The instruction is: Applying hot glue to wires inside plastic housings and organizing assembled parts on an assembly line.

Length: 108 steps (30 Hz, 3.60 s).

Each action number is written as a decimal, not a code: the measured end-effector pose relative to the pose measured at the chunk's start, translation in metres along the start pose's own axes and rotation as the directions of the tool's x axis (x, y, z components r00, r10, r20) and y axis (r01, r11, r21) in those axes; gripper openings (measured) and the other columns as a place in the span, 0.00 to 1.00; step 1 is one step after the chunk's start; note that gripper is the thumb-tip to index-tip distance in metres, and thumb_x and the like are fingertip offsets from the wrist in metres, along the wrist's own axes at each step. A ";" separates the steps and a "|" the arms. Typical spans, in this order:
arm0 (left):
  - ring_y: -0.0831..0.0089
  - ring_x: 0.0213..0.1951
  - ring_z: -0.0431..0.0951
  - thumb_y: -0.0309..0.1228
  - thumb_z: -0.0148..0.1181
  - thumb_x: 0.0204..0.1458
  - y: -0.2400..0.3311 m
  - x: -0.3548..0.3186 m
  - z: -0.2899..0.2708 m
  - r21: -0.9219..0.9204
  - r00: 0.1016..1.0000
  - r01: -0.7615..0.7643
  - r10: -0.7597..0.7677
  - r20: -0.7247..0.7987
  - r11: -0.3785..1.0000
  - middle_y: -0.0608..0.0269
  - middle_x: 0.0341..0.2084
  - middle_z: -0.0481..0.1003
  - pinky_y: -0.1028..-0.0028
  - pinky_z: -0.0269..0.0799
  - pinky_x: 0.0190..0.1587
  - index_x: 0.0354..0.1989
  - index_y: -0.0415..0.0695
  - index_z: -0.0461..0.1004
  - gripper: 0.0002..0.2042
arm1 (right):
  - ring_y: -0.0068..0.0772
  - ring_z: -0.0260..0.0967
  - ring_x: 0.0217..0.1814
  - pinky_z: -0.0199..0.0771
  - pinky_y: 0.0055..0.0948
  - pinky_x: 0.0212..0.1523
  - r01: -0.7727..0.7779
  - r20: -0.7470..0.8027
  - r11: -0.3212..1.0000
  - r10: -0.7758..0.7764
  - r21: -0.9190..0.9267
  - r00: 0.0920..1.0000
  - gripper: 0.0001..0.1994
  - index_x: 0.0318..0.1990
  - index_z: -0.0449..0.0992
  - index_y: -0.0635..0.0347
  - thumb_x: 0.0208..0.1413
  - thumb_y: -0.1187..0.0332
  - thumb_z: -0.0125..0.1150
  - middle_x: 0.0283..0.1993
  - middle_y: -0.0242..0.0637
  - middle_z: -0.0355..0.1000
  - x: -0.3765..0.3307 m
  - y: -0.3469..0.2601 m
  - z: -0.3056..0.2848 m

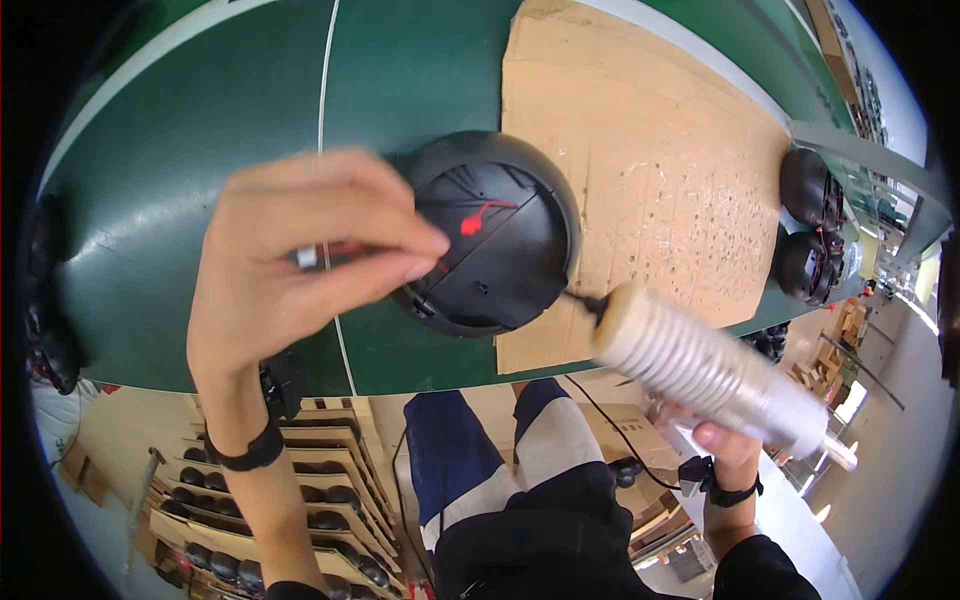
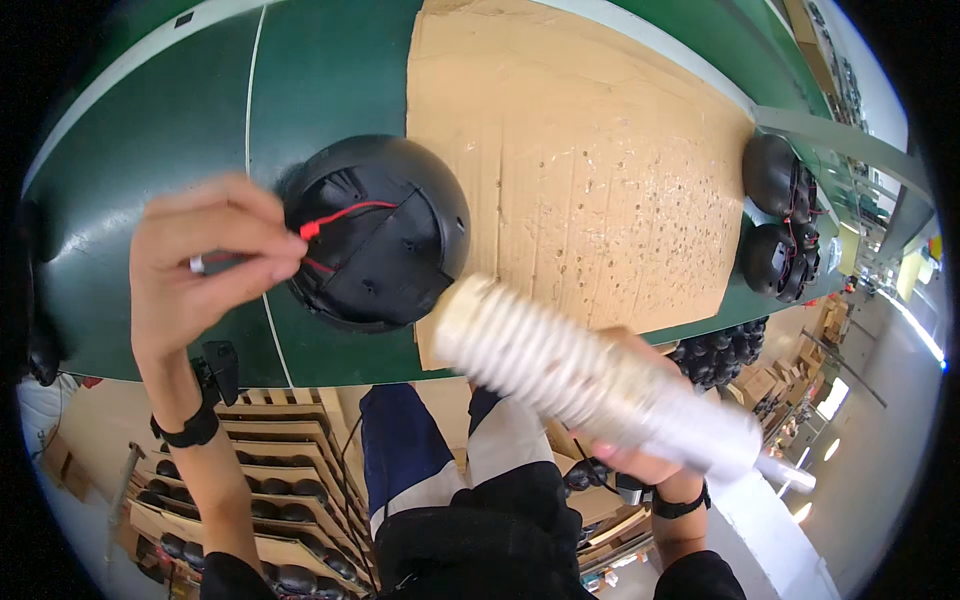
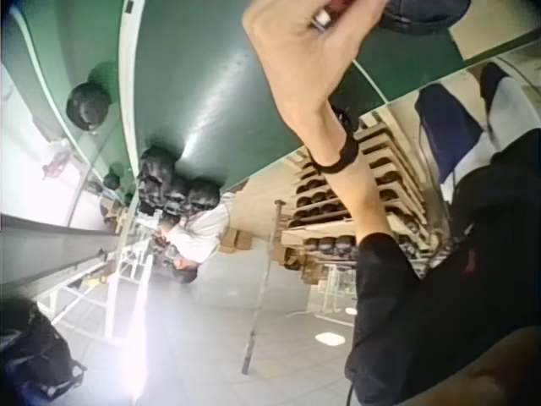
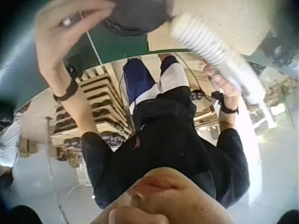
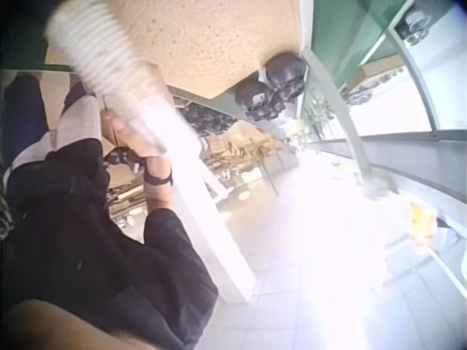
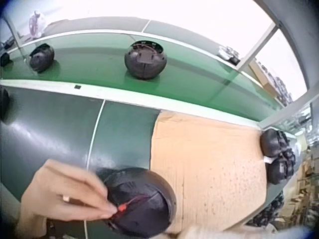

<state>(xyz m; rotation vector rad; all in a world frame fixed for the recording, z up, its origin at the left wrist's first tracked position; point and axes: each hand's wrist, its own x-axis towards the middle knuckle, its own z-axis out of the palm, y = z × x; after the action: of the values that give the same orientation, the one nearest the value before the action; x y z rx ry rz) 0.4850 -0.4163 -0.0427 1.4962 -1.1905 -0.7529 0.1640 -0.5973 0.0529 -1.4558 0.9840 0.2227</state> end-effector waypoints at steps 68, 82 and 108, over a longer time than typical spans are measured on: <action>0.67 0.23 0.73 0.17 0.72 0.28 0.015 -0.065 0.031 0.005 0.970 0.017 -0.016 -0.241 1.000 0.61 0.24 0.74 0.74 0.65 0.25 0.24 0.40 0.80 0.12 | 0.40 0.74 0.27 0.72 0.32 0.30 0.239 0.218 0.552 -0.105 -0.799 0.970 0.19 0.34 0.77 0.64 0.29 0.68 0.71 0.30 0.40 0.74 0.022 -0.080 0.057; 0.69 0.31 0.76 0.26 0.69 0.39 0.031 0.029 -0.014 0.327 0.989 -0.065 0.016 0.149 0.943 0.59 0.31 0.77 0.73 0.68 0.30 0.36 0.39 0.80 0.13 | 0.47 0.78 0.46 0.78 0.34 0.46 0.253 0.154 0.628 -0.209 -0.735 0.966 0.14 0.41 0.77 0.68 0.45 0.74 0.68 0.43 0.47 0.77 0.018 -0.090 0.040; 0.80 0.25 0.77 0.18 0.67 0.46 0.003 0.040 0.025 -0.038 0.995 0.074 -0.077 -0.066 0.997 0.61 0.25 0.80 0.83 0.71 0.28 0.31 0.37 0.81 0.04 | 0.39 0.71 0.25 0.71 0.32 0.25 0.400 0.287 0.590 -0.281 -0.701 0.916 0.15 0.34 0.74 0.68 0.37 0.75 0.70 0.26 0.41 0.70 0.035 -0.073 0.041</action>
<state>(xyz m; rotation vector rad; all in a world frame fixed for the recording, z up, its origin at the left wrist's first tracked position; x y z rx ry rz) 0.4736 -0.4626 -0.0419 1.5318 -1.0699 -0.7645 0.2518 -0.5883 0.0749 -2.3309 0.4510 0.4871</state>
